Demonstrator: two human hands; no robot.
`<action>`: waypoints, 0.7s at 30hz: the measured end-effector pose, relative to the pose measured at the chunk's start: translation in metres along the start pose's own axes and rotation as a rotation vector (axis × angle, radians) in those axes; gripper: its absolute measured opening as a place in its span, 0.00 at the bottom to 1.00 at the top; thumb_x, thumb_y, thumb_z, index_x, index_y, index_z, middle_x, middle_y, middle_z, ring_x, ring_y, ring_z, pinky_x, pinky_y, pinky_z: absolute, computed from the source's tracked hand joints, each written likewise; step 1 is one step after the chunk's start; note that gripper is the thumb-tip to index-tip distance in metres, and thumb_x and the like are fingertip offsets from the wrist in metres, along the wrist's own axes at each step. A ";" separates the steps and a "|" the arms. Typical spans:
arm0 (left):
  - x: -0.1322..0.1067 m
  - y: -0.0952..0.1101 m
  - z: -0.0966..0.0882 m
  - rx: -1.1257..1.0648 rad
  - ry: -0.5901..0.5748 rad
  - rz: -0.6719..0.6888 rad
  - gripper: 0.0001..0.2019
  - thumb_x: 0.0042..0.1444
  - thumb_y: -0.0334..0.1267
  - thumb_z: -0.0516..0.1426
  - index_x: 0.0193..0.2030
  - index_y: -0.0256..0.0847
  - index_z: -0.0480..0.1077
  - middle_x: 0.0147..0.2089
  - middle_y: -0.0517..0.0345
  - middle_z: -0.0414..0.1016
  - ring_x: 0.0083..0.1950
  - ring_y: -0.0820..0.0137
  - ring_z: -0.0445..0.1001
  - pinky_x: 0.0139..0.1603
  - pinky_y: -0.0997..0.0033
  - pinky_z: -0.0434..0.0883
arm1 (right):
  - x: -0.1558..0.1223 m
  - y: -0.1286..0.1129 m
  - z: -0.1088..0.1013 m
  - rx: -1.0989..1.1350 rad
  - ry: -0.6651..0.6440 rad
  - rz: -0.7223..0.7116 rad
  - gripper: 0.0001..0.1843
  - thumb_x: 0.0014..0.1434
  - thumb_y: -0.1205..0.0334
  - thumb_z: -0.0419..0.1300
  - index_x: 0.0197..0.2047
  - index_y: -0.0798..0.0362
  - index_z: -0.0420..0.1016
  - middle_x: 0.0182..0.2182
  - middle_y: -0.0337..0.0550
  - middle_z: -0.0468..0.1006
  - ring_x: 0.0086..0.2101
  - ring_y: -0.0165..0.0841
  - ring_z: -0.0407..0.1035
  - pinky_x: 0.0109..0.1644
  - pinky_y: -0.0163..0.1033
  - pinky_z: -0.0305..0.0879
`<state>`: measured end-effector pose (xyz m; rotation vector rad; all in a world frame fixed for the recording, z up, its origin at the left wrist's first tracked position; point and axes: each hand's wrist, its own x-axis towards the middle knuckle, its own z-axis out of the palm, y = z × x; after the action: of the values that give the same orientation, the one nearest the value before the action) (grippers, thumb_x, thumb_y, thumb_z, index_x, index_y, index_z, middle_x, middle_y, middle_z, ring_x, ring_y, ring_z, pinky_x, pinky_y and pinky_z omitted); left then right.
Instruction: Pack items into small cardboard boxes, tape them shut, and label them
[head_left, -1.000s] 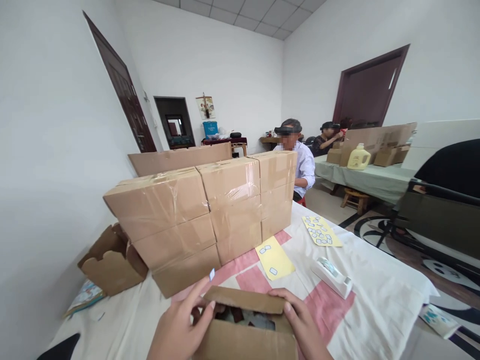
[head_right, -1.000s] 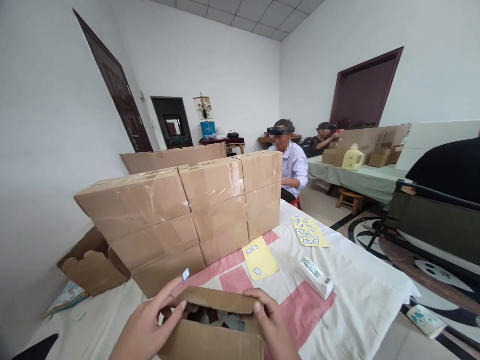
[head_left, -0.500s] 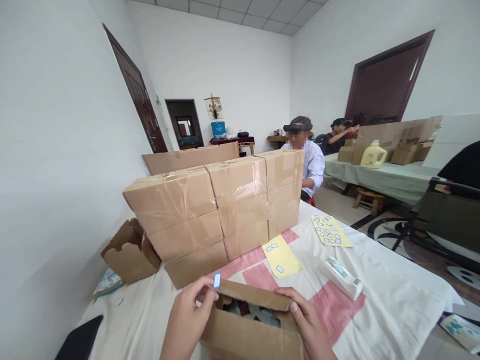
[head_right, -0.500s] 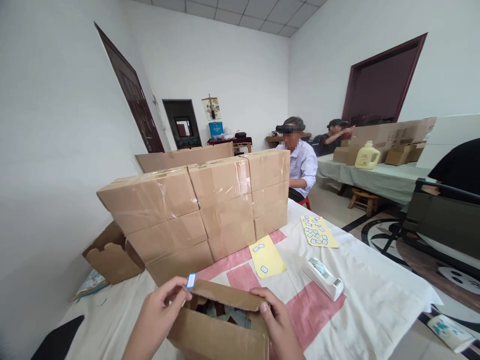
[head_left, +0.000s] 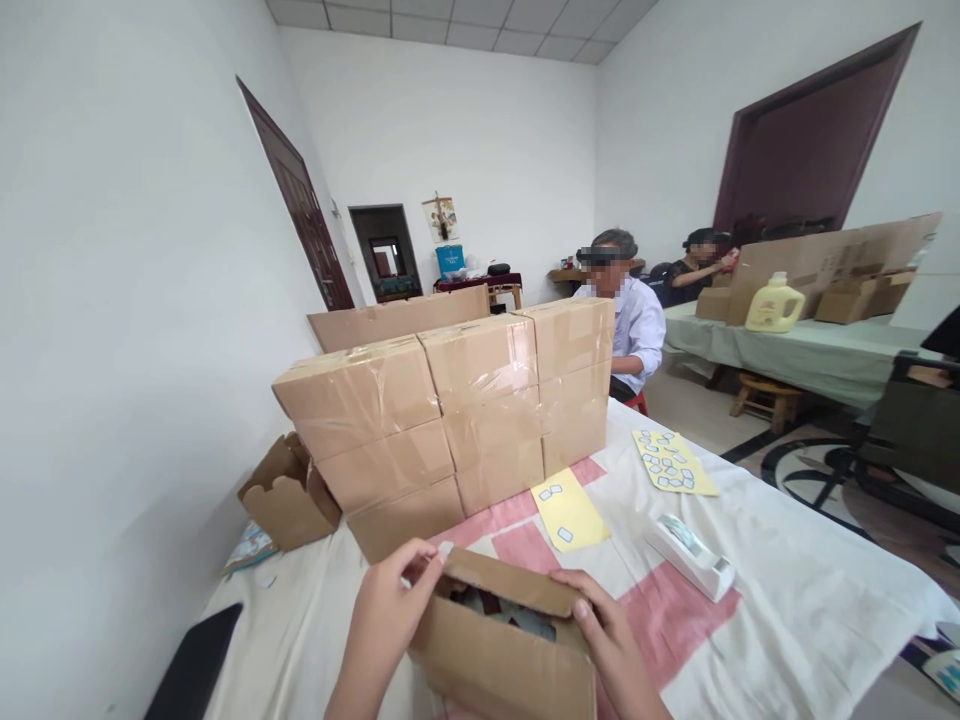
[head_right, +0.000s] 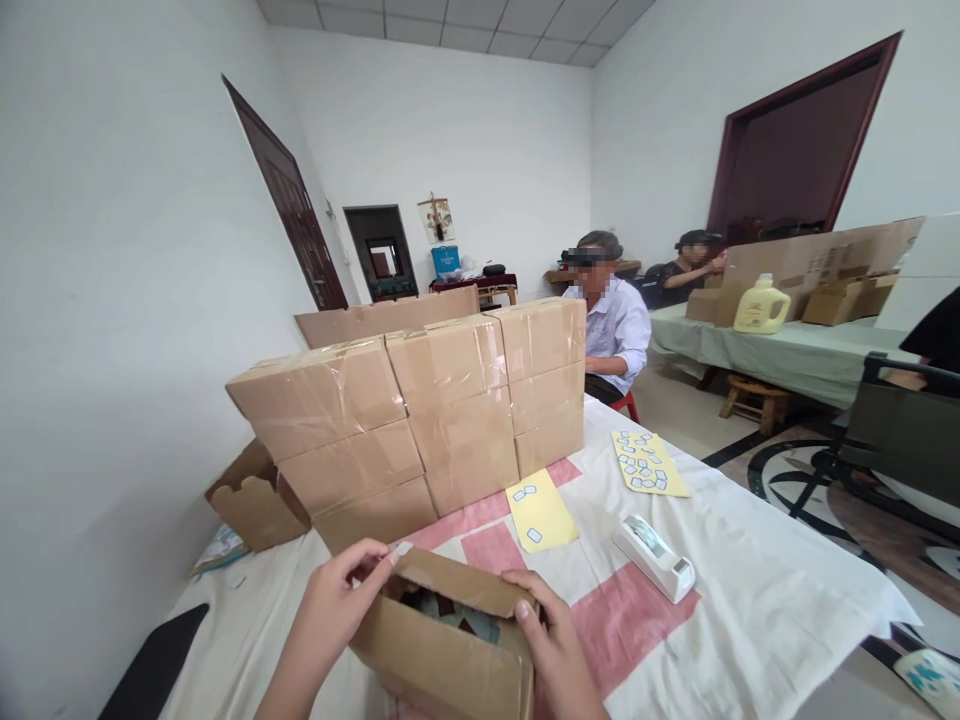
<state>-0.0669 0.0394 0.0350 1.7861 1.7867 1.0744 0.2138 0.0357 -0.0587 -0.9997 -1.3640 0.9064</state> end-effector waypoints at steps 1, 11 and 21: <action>0.000 0.002 -0.002 0.010 0.001 0.027 0.18 0.64 0.57 0.55 0.34 0.46 0.76 0.32 0.61 0.79 0.34 0.66 0.74 0.38 0.68 0.66 | 0.000 -0.001 0.000 0.008 -0.003 0.000 0.25 0.64 0.36 0.59 0.46 0.46 0.85 0.46 0.50 0.86 0.45 0.46 0.81 0.49 0.45 0.79; -0.006 0.005 -0.023 0.021 -0.097 0.142 0.10 0.67 0.44 0.56 0.37 0.47 0.75 0.39 0.61 0.78 0.41 0.68 0.72 0.44 0.67 0.65 | -0.001 -0.001 -0.004 0.019 -0.044 0.006 0.24 0.65 0.36 0.59 0.49 0.46 0.83 0.45 0.47 0.85 0.44 0.43 0.80 0.46 0.41 0.76; 0.000 -0.010 -0.020 -0.101 -0.053 0.322 0.07 0.67 0.39 0.58 0.39 0.45 0.76 0.40 0.56 0.80 0.44 0.68 0.76 0.47 0.67 0.71 | 0.001 -0.004 -0.003 0.064 -0.043 0.011 0.24 0.66 0.37 0.59 0.50 0.46 0.83 0.45 0.48 0.85 0.44 0.43 0.79 0.47 0.43 0.76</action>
<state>-0.0885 0.0360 0.0399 2.0636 1.4177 1.2002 0.2165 0.0353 -0.0549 -0.9443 -1.3579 0.9788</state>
